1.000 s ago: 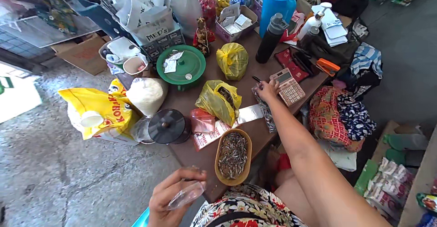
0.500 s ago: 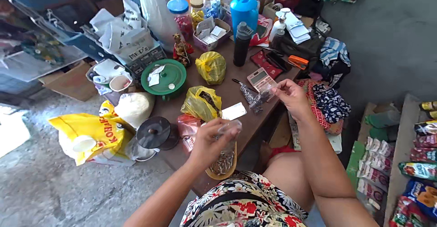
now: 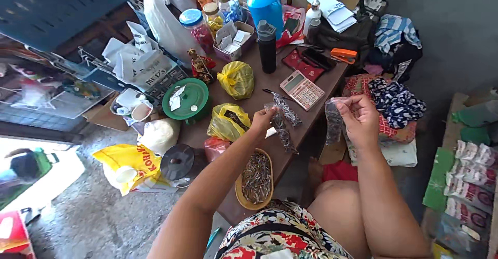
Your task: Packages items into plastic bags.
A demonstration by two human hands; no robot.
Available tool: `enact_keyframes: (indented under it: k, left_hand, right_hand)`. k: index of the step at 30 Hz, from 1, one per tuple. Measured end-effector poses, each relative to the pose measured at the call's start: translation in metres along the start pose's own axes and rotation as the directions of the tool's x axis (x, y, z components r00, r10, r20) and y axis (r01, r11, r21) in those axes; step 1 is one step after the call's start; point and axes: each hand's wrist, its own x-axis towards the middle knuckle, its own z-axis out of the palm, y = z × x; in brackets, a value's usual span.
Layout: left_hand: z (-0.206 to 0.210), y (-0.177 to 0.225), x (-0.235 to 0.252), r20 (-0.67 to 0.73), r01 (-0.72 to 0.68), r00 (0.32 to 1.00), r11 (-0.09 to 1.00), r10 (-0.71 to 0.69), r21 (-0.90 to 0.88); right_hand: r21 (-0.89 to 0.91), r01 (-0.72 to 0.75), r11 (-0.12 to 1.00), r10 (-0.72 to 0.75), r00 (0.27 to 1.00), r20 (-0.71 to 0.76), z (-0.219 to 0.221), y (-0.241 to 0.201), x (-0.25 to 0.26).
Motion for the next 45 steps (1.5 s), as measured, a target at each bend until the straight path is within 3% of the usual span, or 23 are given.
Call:
enact_keyframes:
  k: [3,6,8,10,13,16,21,24,28,31,37,41,45]
  left_hand:
    - [-0.004,-0.014,0.038,-0.086,0.057,0.994,0.997,-0.062,-0.055]
    - [-0.01,-0.013,0.051,-0.121,0.059,0.991,0.998,-0.055,0.03]
    - [-0.016,-0.008,0.045,-0.135,-0.008,0.99,0.984,0.032,0.178]
    - [-0.02,-0.005,0.026,-0.061,-0.202,0.97,0.919,0.235,0.338]
    - [-0.011,0.001,-0.027,0.261,-0.538,0.842,0.776,0.473,0.328]
    - [-0.001,0.001,-0.076,0.516,-0.713,0.667,0.661,0.537,0.234]
    - [-0.013,-0.007,-0.125,0.507,-0.833,0.505,0.549,0.699,0.073]
    - [-0.035,-0.011,-0.15,0.454,-0.882,0.462,0.447,0.762,0.148]
    - [-0.066,-0.02,-0.18,0.386,-0.863,0.482,0.35,0.787,0.364]
    - [-0.083,-0.025,-0.199,0.365,-0.843,0.489,0.321,0.792,0.432]
    - [-0.107,-0.04,-0.224,0.317,-0.82,0.455,0.252,0.832,0.513]
    - [-0.119,-0.047,-0.236,0.272,-0.784,0.483,0.272,0.832,0.558]
    - [-0.127,-0.056,-0.246,0.225,-0.741,0.518,0.302,0.825,0.599]
  right_hand:
    - [-0.013,0.025,1.0,-0.025,1.0,0.007,-0.004,-0.001,-0.003]
    - [-0.056,0.034,0.998,-0.031,0.999,0.04,-0.006,-0.001,-0.007]
    - [-0.017,0.006,1.0,-0.005,0.998,0.065,-0.003,-0.002,-0.008]
    - [0.046,-0.025,0.999,0.02,0.994,0.105,0.001,-0.009,-0.01]
    - [0.211,-0.046,0.976,0.005,0.982,0.191,0.011,-0.029,-0.014]
    - [0.34,-0.042,0.939,-0.055,0.961,0.271,0.027,-0.051,-0.024]
    - [0.406,-0.015,0.914,-0.159,0.906,0.392,0.044,-0.097,-0.04]
    - [0.321,0.161,0.933,-0.286,0.873,0.396,0.048,-0.118,-0.051]
    - [0.137,0.447,0.884,-0.454,0.752,0.478,0.05,-0.144,-0.067]
    - [0.045,0.57,0.821,-0.489,0.66,0.57,0.057,-0.158,-0.079]
    - [0.01,0.622,0.783,-0.521,0.647,0.557,0.072,-0.169,-0.096]
    - [0.036,0.679,0.733,-0.546,0.556,0.627,0.078,-0.172,-0.105]
    - [0.042,0.668,0.743,-0.526,0.544,0.654,0.08,-0.177,-0.109]
